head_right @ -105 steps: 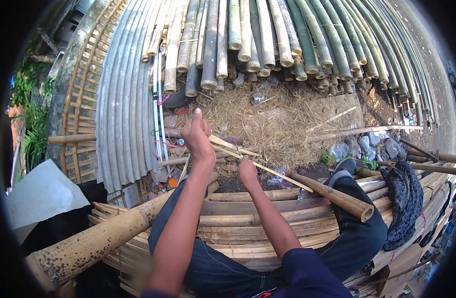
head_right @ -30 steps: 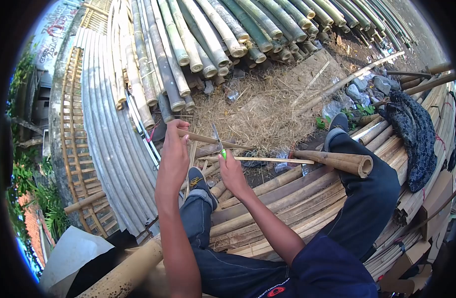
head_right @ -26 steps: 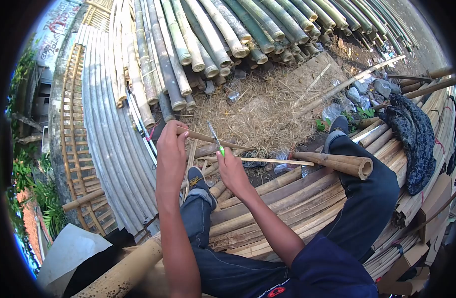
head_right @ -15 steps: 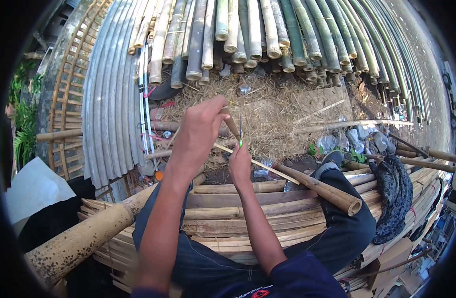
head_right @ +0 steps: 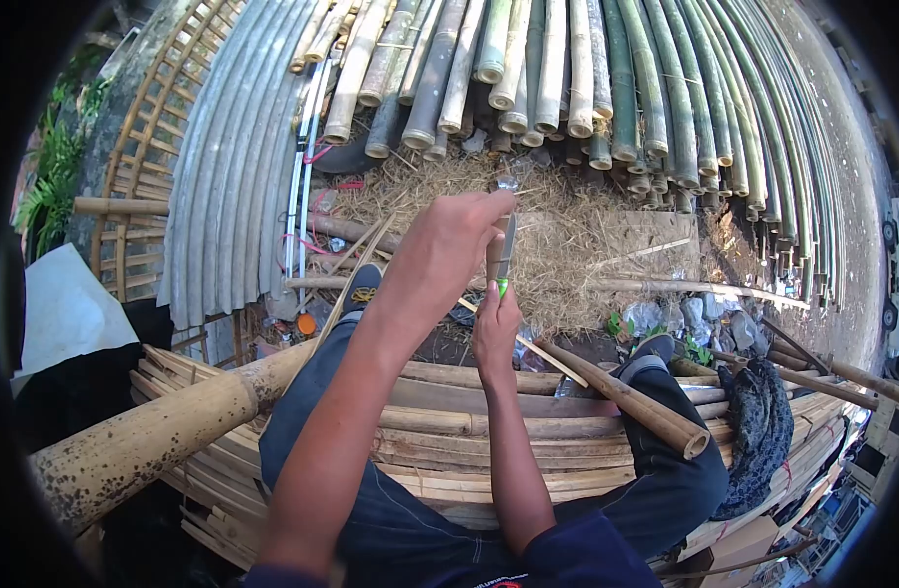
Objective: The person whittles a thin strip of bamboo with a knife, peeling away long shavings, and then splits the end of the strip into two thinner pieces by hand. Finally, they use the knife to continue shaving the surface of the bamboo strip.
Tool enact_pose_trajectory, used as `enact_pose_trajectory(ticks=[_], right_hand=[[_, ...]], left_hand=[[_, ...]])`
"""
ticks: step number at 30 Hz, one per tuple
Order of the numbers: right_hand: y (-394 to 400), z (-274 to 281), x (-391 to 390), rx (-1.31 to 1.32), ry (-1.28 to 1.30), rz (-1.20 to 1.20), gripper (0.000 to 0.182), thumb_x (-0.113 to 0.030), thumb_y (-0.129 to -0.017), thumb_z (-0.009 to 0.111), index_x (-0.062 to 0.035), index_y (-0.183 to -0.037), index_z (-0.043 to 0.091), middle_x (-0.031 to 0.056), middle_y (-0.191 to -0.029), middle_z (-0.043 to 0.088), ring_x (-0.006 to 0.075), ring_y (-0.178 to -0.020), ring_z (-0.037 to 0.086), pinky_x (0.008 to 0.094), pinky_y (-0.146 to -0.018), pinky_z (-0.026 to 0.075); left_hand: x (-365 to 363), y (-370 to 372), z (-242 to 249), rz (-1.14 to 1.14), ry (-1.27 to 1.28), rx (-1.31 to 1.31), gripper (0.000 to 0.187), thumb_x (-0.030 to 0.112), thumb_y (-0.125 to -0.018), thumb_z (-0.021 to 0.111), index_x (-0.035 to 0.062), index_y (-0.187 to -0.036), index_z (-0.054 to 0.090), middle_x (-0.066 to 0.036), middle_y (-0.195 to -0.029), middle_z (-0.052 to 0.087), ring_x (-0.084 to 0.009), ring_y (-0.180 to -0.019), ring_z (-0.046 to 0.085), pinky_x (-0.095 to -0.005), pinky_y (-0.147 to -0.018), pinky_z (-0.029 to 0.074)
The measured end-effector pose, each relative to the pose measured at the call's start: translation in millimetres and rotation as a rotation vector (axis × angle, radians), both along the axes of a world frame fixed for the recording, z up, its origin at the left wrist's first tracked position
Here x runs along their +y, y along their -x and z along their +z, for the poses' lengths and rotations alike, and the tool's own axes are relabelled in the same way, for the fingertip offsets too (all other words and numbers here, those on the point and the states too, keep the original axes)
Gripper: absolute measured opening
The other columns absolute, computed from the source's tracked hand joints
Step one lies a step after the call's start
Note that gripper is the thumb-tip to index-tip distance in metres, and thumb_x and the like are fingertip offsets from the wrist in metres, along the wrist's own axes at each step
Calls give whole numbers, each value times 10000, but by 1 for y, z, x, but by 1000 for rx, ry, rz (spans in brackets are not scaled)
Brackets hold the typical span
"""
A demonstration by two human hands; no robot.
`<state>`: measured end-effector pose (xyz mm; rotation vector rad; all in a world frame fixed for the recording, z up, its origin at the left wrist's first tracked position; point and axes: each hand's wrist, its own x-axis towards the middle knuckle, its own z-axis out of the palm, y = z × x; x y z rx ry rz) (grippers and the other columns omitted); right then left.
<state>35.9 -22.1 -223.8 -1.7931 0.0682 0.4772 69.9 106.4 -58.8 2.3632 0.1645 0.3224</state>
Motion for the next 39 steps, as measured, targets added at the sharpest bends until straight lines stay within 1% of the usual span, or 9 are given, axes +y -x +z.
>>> enact_pose_trajectory(ticks=[4, 7, 12, 13, 15, 20, 27, 35, 39], right_hand=[[18, -91, -23, -140, 487, 212, 314, -238, -982, 401, 49, -911, 506, 223, -651, 525, 339, -587, 535, 436, -567, 399], [18, -90, -42, 52, 474, 261, 367, -283, -984, 389, 59, -910, 499, 287, -774, 558, 442, -760, 556, 505, -686, 398], [-6, -27, -32, 74, 27, 89, 312, -265, -984, 431, 22, -869, 471, 93, -587, 443, 164, -547, 487, 369, -517, 405], [-13, -5, -27, 70, 31, 70, 312, -265, -984, 431, 22, -869, 471, 93, -587, 443, 164, -547, 487, 369, -517, 405], [-21, 25, -18, -79, 184, 122, 259, -209, -968, 433, 21, -883, 516, 211, -638, 553, 396, -591, 541, 442, -557, 393], [19, -121, -55, 12, 403, 251, 371, -325, -948, 452, 39, -926, 519, 229, -720, 566, 389, -653, 517, 467, -660, 408], [-37, 53, -40, 63, 189, 271, 292, -251, -954, 428, 24, -925, 522, 251, -727, 562, 428, -696, 538, 470, -650, 417], [-14, -63, -60, 43, 435, 432, 310, -250, -948, 435, 48, -920, 515, 229, -709, 563, 410, -684, 548, 460, -642, 414], [-40, 45, -53, 155, 149, 338, 325, -261, -943, 428, 50, -911, 516, 285, -790, 567, 455, -790, 550, 481, -702, 418]], left_hand=[[1, 2, 4, -32, 13, 46, 102, -17, -794, 590, -20, -879, 534, -191, -750, 583, -369, -740, 611, -430, -622, 461], [-7, -2, 3, -60, 47, 73, 106, -26, -795, 580, -31, -887, 527, -195, -763, 578, -372, -756, 607, -426, -627, 458], [-12, -7, 7, -49, 91, 21, 116, -34, -802, 561, -48, -908, 518, -208, -792, 577, -378, -780, 597, -420, -643, 448], [-11, -7, 8, -41, 86, 17, 118, -33, -803, 559, -49, -912, 517, -212, -796, 577, -380, -779, 594, -421, -648, 443], [-9, -9, 9, -47, 78, 12, 121, -31, -803, 557, -51, -916, 516, -216, -799, 577, -381, -778, 590, -423, -653, 439], [-7, -8, 3, -25, 109, 38, 124, -1, -802, 597, -44, -883, 513, -198, -753, 561, -356, -696, 554, -402, -634, 423], [-15, -13, 8, -21, 60, 69, 127, 1, -799, 615, -34, -883, 527, -176, -734, 562, -308, -654, 548, -375, -620, 422], [-14, -13, 11, -74, 45, 100, 115, 4, -799, 615, -27, -886, 547, -159, -748, 584, -294, -666, 568, -357, -624, 431], [-17, -11, 11, -70, 17, 75, 103, 8, -800, 615, -23, -881, 558, -151, -753, 594, -284, -670, 578, -348, -627, 438]])
